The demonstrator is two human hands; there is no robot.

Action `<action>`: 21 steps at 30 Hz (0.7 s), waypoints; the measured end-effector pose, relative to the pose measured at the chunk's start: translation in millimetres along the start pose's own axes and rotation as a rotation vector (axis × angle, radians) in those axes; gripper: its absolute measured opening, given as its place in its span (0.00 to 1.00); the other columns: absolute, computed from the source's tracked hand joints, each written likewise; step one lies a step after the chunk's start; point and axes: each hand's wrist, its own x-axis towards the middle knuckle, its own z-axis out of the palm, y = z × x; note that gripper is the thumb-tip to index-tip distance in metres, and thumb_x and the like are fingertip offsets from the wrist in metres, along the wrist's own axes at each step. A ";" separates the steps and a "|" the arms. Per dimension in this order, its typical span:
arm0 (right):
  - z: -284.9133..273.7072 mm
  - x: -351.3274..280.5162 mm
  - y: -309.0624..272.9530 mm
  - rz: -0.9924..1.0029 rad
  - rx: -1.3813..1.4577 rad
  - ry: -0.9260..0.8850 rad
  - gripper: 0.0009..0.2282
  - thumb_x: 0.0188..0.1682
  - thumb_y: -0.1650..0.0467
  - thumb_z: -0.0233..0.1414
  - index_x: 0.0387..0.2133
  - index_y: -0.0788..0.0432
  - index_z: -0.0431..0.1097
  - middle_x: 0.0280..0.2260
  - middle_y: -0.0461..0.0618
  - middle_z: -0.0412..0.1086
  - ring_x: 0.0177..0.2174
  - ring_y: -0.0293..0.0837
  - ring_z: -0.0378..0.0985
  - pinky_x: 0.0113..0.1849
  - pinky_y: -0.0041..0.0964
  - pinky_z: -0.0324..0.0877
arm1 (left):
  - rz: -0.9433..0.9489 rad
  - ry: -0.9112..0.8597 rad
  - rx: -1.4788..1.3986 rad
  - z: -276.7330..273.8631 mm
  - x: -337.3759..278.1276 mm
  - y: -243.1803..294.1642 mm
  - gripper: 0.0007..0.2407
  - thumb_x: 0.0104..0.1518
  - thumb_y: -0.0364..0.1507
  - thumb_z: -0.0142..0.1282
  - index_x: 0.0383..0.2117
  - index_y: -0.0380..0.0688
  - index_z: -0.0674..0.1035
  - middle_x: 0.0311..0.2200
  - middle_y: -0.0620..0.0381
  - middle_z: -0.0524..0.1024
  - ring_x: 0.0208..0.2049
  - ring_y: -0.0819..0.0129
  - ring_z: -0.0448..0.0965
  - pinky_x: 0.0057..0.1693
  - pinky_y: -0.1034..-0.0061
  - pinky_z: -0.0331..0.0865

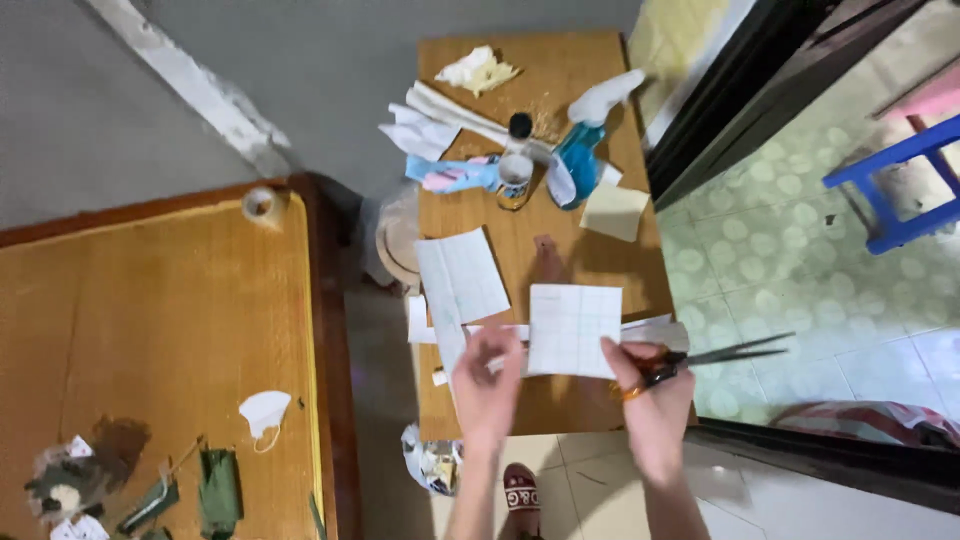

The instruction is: Measuring, cutting, and applying yellow adhesive paper to a tiled wall surface.

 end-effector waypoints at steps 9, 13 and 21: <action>-35.6 -69.8 -73.8 0.104 0.209 -0.134 0.08 0.36 0.73 0.65 0.26 0.69 0.80 0.27 0.59 0.81 0.30 0.50 0.81 0.36 0.39 0.73 | -0.218 -0.013 -0.260 -15.8 -76.8 94.7 0.13 0.53 0.30 0.63 0.39 0.32 0.89 0.31 0.47 0.89 0.26 0.66 0.80 0.31 0.72 0.80; -65.7 -89.8 -48.5 0.001 0.380 -0.046 0.06 0.37 0.76 0.64 0.24 0.70 0.78 0.24 0.58 0.78 0.27 0.49 0.79 0.34 0.35 0.70 | -0.210 -0.192 -0.397 -27.4 -112.6 116.3 0.13 0.53 0.28 0.62 0.39 0.29 0.86 0.32 0.42 0.88 0.34 0.54 0.88 0.36 0.58 0.87; -146.5 -197.8 -50.7 -0.102 0.582 0.012 0.05 0.35 0.79 0.57 0.15 0.62 0.68 0.14 0.44 0.57 0.18 0.38 0.56 0.24 0.33 0.47 | -0.166 -0.640 -0.451 -95.8 -191.5 108.7 0.12 0.55 0.19 0.58 0.45 0.28 0.84 0.37 0.44 0.87 0.33 0.62 0.85 0.31 0.65 0.84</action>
